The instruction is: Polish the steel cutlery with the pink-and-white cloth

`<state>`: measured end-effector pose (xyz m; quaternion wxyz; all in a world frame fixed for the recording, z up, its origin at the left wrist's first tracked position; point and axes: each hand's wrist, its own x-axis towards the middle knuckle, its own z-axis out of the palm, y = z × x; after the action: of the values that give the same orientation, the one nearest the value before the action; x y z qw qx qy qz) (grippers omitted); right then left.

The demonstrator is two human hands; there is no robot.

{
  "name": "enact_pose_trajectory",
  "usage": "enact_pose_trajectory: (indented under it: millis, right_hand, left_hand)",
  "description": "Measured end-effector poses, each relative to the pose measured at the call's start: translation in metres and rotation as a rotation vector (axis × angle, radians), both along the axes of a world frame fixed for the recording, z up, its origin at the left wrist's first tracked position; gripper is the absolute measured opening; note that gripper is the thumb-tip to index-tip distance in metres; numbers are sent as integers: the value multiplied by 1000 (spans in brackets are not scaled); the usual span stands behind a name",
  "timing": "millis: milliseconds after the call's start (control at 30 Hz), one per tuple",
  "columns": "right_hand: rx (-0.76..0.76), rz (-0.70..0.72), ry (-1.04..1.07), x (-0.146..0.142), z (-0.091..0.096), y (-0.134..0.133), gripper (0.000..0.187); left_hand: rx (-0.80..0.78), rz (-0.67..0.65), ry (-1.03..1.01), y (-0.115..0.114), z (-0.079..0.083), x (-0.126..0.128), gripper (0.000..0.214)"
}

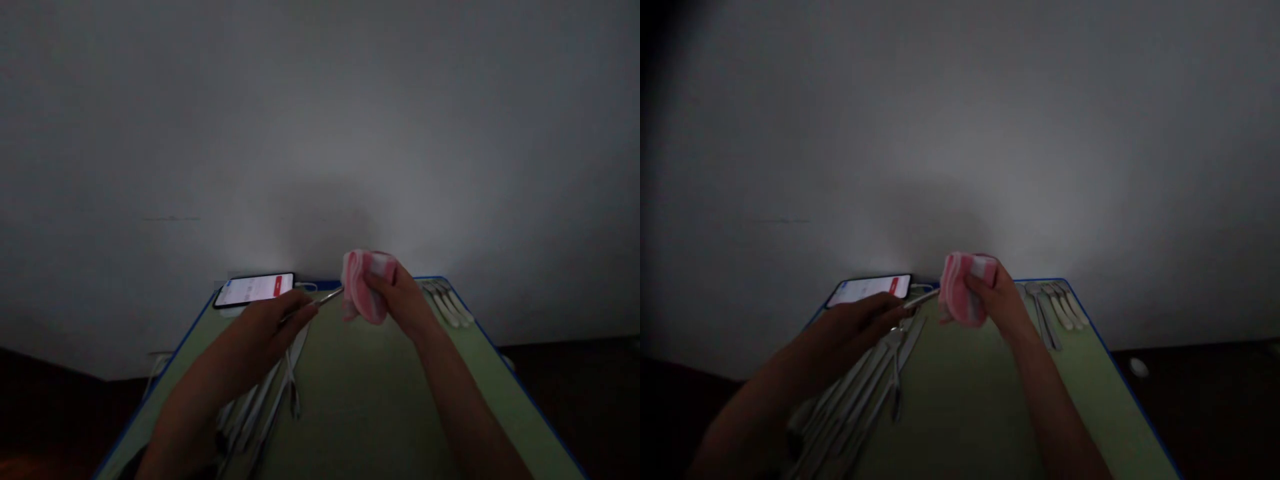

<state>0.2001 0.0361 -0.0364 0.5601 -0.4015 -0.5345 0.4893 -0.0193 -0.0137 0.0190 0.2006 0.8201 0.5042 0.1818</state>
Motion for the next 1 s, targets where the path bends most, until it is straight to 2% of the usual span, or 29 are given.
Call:
enact_pose_trajectory:
  millis: [100, 167, 233, 333, 500, 667, 1000]
  right_hand:
    - [76, 230, -345, 26, 18, -10, 34]
    - [127, 295, -499, 36, 31, -20, 29]
    - [167, 306, -609, 41, 43, -30, 29]
    - [218, 326, -712, 43, 53, -41, 30]
    - [249, 391, -736, 45, 58, -43, 28]
    - [210, 378, -653, 48, 55, -40, 28]
    - [145, 329, -643, 50, 52, -37, 23]
  left_hand:
    - [37, 83, -99, -1, 6, -10, 24]
    - [34, 97, -157, -3, 6, -15, 23]
    - [-24, 19, -187, -7, 6, -20, 23]
    - [-173, -174, -189, -17, 5, -28, 31]
    - [-333, -342, -194, -35, 15, -39, 46]
    - [-445, -345, -251, -42, 22, -39, 51]
    - [-360, -418, -391, -25, 21, -26, 44]
